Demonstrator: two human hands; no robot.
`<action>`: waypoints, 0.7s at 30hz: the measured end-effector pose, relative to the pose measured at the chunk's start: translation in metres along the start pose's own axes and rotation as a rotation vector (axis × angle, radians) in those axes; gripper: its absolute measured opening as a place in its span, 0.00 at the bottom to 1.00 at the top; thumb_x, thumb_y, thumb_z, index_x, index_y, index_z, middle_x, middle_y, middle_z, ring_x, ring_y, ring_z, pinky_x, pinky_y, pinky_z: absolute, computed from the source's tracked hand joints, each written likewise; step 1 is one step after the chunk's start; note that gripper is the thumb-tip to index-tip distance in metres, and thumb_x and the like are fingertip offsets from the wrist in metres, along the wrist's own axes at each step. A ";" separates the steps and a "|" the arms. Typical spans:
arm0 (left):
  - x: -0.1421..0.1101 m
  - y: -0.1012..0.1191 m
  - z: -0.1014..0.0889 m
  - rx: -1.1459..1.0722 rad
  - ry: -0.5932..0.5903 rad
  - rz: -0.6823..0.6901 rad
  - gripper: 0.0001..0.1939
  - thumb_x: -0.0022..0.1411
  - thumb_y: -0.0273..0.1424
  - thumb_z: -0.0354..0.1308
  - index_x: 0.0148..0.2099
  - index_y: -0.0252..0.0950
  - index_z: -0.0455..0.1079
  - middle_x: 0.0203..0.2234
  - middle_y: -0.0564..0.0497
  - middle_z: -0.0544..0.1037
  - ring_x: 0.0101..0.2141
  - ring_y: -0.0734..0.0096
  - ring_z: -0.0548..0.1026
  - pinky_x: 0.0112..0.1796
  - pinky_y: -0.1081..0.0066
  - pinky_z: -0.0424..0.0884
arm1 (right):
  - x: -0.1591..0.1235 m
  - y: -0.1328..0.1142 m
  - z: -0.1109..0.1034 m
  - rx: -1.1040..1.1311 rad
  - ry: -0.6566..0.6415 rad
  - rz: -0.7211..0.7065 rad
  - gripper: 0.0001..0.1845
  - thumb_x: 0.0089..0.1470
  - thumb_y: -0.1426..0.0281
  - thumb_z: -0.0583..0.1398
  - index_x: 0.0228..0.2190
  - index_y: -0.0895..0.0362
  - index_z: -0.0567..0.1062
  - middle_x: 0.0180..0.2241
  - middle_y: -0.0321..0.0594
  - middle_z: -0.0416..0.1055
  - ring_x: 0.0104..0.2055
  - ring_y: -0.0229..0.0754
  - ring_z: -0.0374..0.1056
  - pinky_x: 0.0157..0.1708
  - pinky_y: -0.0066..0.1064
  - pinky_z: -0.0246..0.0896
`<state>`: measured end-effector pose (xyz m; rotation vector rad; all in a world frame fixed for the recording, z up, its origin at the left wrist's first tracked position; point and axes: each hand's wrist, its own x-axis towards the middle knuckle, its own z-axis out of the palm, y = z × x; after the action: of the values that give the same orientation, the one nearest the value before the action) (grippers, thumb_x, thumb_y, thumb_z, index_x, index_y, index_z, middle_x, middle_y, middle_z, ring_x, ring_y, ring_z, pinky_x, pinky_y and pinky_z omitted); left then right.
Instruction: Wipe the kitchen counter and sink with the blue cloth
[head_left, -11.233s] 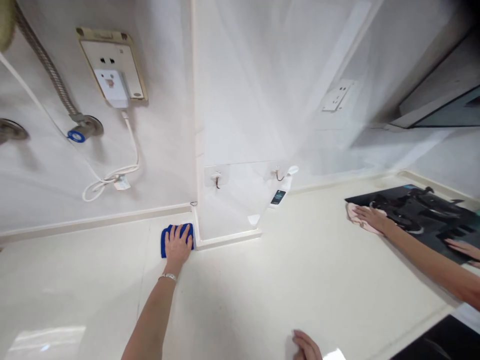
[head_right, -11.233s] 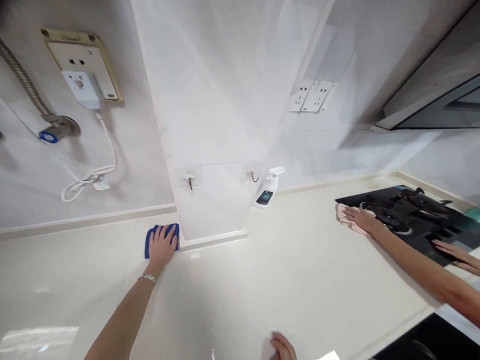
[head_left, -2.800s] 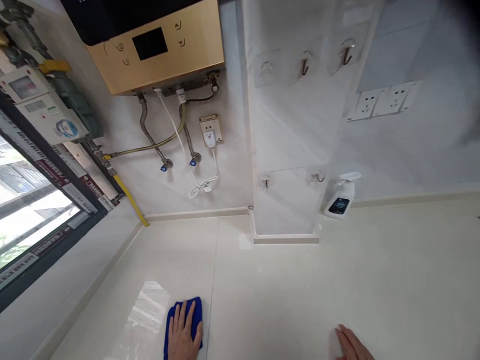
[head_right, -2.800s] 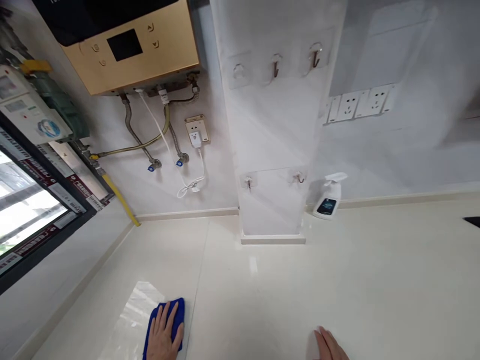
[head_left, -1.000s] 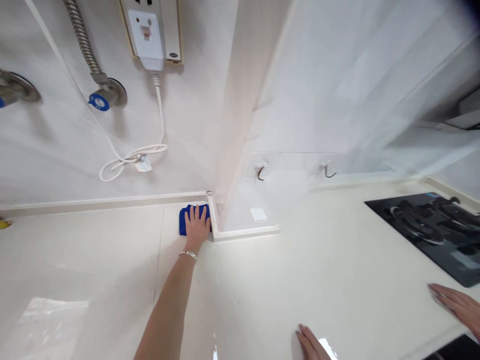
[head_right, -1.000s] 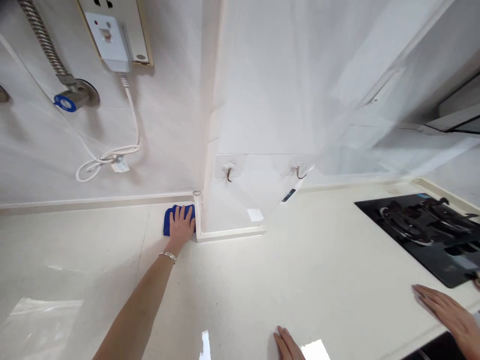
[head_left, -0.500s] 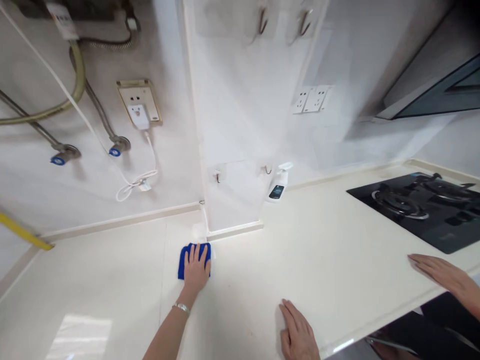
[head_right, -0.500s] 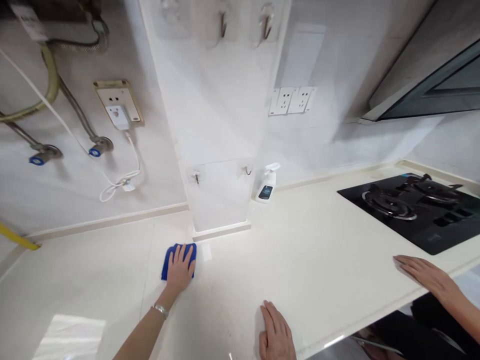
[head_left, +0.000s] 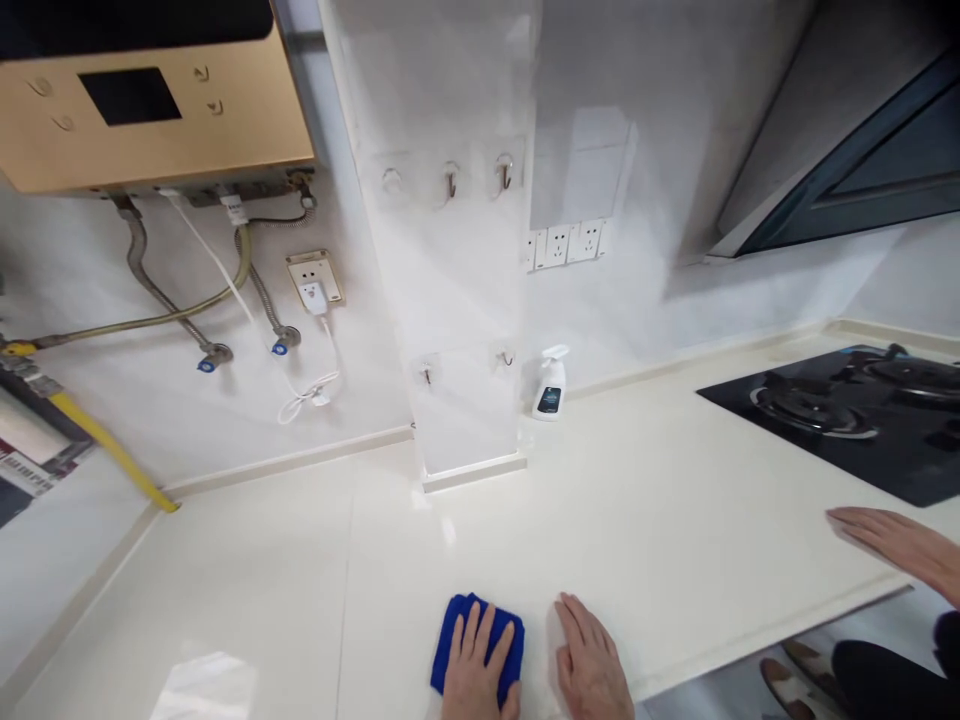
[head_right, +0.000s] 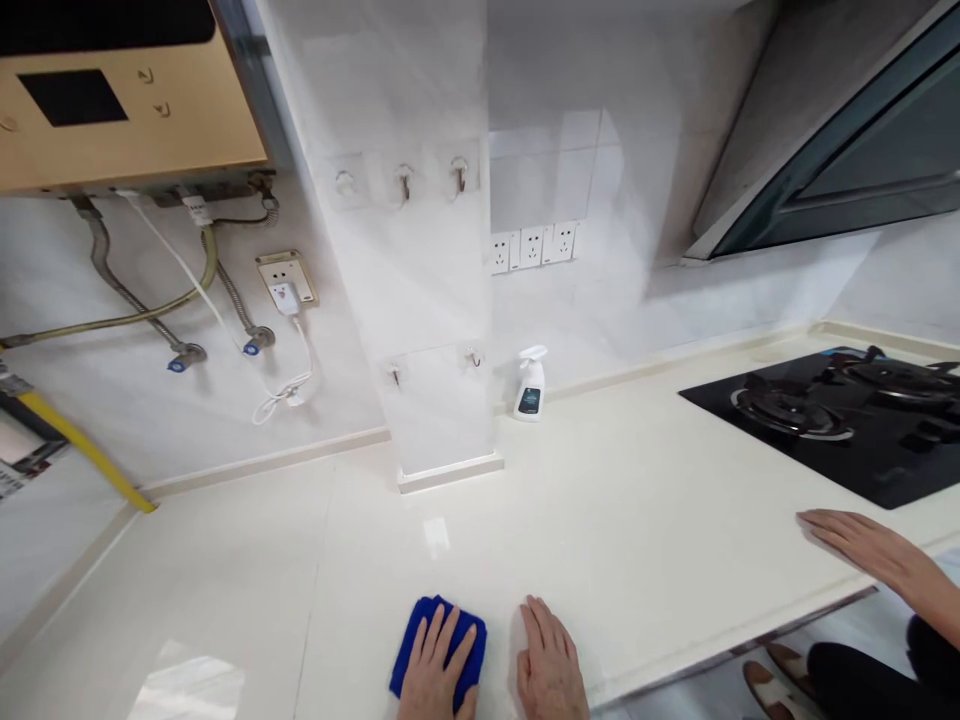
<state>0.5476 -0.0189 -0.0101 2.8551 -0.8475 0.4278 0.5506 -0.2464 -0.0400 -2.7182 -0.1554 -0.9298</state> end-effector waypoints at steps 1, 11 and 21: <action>-0.008 -0.005 -0.002 0.021 -0.003 0.006 0.43 0.57 0.32 0.57 0.71 0.50 0.42 0.71 0.53 0.50 0.68 0.51 0.55 0.62 0.47 0.65 | 0.000 0.001 0.000 -0.002 0.014 -0.006 0.33 0.56 0.75 0.51 0.63 0.56 0.59 0.60 0.45 0.66 0.60 0.48 0.63 0.55 0.41 0.62; -0.114 -0.130 -0.059 0.266 0.068 -0.513 0.29 0.66 0.39 0.47 0.69 0.49 0.54 0.66 0.51 0.64 0.66 0.54 0.59 0.60 0.49 0.66 | -0.008 0.002 0.000 0.000 -0.040 -0.015 0.35 0.59 0.74 0.49 0.67 0.57 0.51 0.63 0.47 0.62 0.63 0.49 0.60 0.59 0.44 0.59; -0.091 -0.206 -0.088 0.303 0.037 -1.056 0.33 0.67 0.44 0.36 0.69 0.36 0.55 0.66 0.41 0.63 0.67 0.48 0.55 0.63 0.47 0.56 | -0.009 0.010 0.008 -0.088 -0.052 -0.046 0.36 0.58 0.74 0.50 0.67 0.56 0.52 0.62 0.46 0.65 0.61 0.48 0.62 0.57 0.40 0.59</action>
<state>0.5680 0.2168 0.0360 3.0086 0.8097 0.4558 0.5496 -0.2534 -0.0539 -2.8324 -0.1918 -0.8990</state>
